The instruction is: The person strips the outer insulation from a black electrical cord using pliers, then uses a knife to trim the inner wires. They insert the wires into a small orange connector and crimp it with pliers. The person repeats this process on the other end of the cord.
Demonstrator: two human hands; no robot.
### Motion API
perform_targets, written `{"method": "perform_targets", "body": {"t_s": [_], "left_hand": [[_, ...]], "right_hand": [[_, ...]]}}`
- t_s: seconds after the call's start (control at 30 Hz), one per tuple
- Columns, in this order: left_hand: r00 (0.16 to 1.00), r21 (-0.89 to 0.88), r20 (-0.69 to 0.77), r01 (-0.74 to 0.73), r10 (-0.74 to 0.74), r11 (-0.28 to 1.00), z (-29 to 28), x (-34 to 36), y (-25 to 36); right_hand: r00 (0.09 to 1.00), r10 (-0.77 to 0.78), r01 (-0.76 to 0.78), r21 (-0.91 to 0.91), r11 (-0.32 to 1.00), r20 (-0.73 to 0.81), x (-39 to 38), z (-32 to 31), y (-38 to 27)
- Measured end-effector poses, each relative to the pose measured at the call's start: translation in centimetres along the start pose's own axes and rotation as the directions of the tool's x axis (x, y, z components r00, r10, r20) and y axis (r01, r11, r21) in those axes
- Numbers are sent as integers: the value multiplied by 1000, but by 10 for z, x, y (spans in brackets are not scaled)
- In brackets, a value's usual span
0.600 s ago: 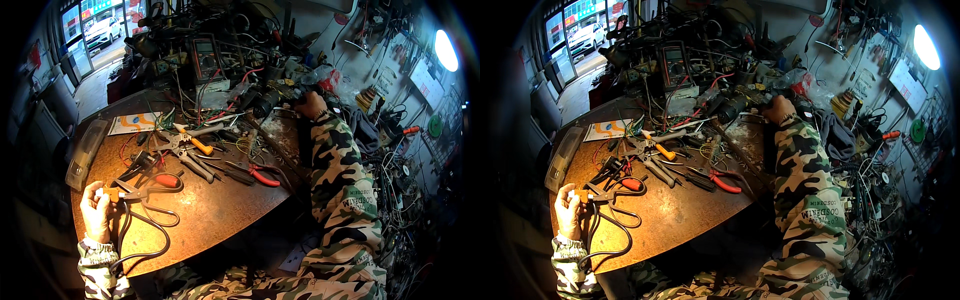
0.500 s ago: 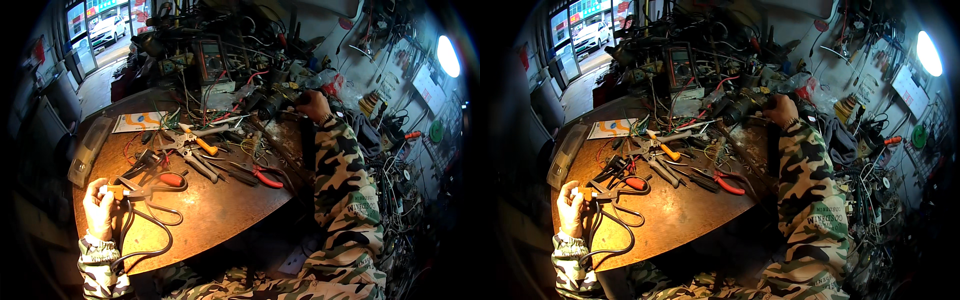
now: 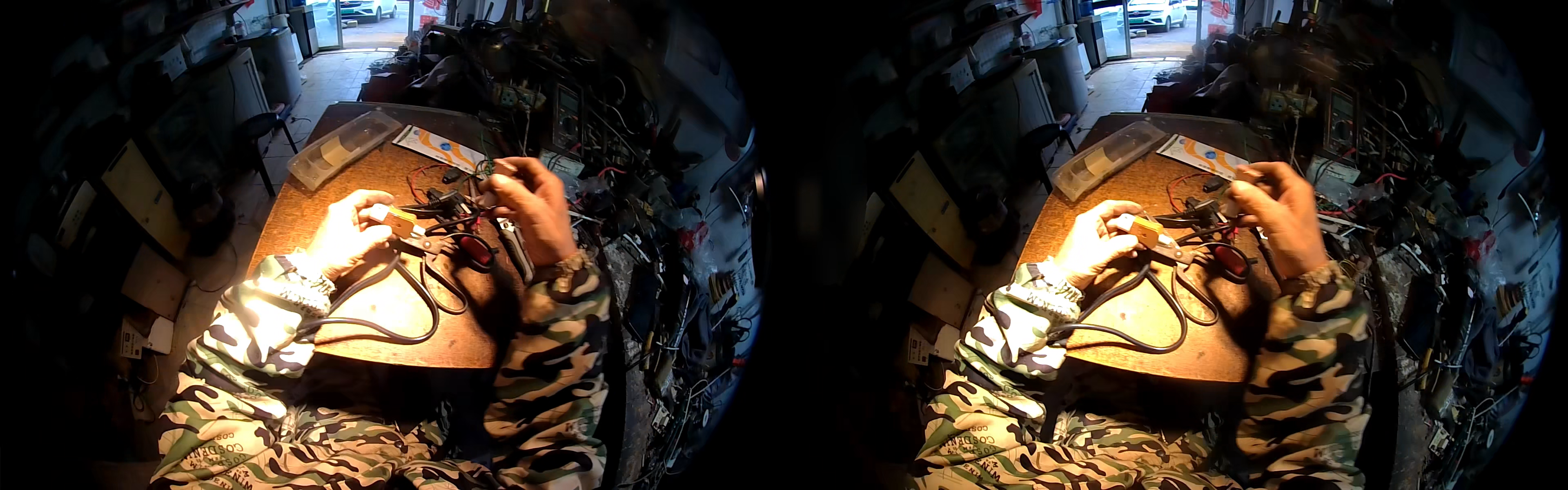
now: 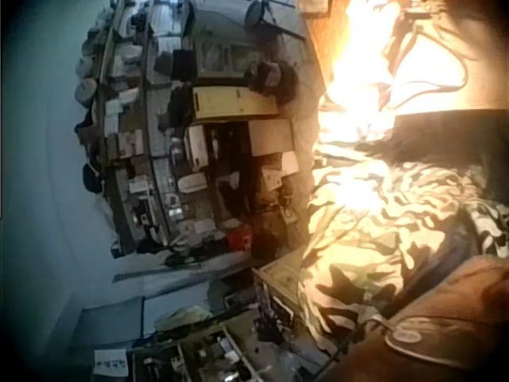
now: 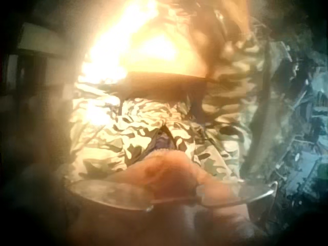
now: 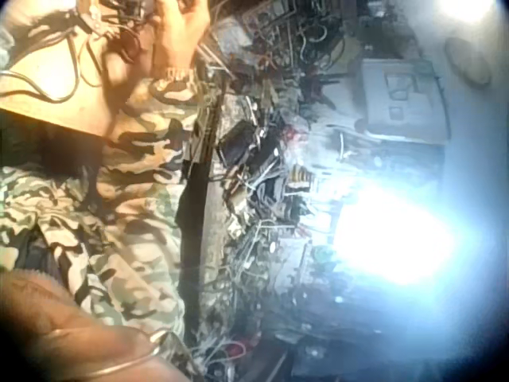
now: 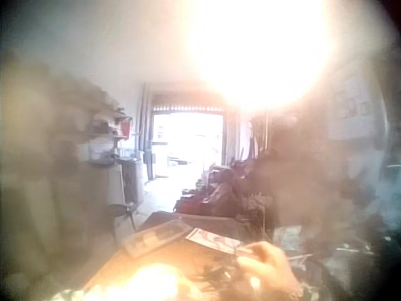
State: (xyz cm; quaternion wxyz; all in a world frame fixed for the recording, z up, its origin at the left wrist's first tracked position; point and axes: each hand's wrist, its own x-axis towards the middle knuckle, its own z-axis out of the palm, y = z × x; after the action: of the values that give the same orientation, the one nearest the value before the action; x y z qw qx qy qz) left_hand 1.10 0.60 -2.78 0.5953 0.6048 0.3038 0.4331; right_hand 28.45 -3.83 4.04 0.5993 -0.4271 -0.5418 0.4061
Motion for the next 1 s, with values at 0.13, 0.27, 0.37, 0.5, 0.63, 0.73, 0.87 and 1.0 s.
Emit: {"method": "perform_targets", "body": {"t_s": [0.13, 0.27, 0.37, 0.5, 0.63, 0.73, 0.87, 1.0], "left_hand": [[992, -60, -13, 124, -125, 990, -6, -8, -1], [987, -28, -18, 158, -158, 987, 1, -8, 0], [988, 12, -4, 157, -157, 988, -4, -6, 3], [992, -22, -90, 89, -91, 996, -3, -4, 1], [985, -90, -155, 58, -72, 994, 1, -7, 11], [984, -99, -130, 112, -124, 989, 4, -11, 15], [979, -52, -48, 198, -200, 979, 15, -12, 16], [969, 7, -33, 246, -246, 969, 14, -16, 18]], "right_hand": [[993, 114, -113, 162, 980, 1, 17, 50, 64], [983, 182, -181, -24, 983, 33, 3, 51, 75], [987, 153, -151, -43, 988, 56, 1, 53, 72], [984, 160, -158, -37, 987, 72, -4, 59, 68], [984, 152, -161, 94, 983, 94, -10, 66, 63], [983, 148, -167, 179, 970, 113, -8, 62, 65], [991, 119, -129, 219, 967, 60, -6, 56, 70], [988, 123, -140, 195, 971, 95, -7, 63, 70]]}}
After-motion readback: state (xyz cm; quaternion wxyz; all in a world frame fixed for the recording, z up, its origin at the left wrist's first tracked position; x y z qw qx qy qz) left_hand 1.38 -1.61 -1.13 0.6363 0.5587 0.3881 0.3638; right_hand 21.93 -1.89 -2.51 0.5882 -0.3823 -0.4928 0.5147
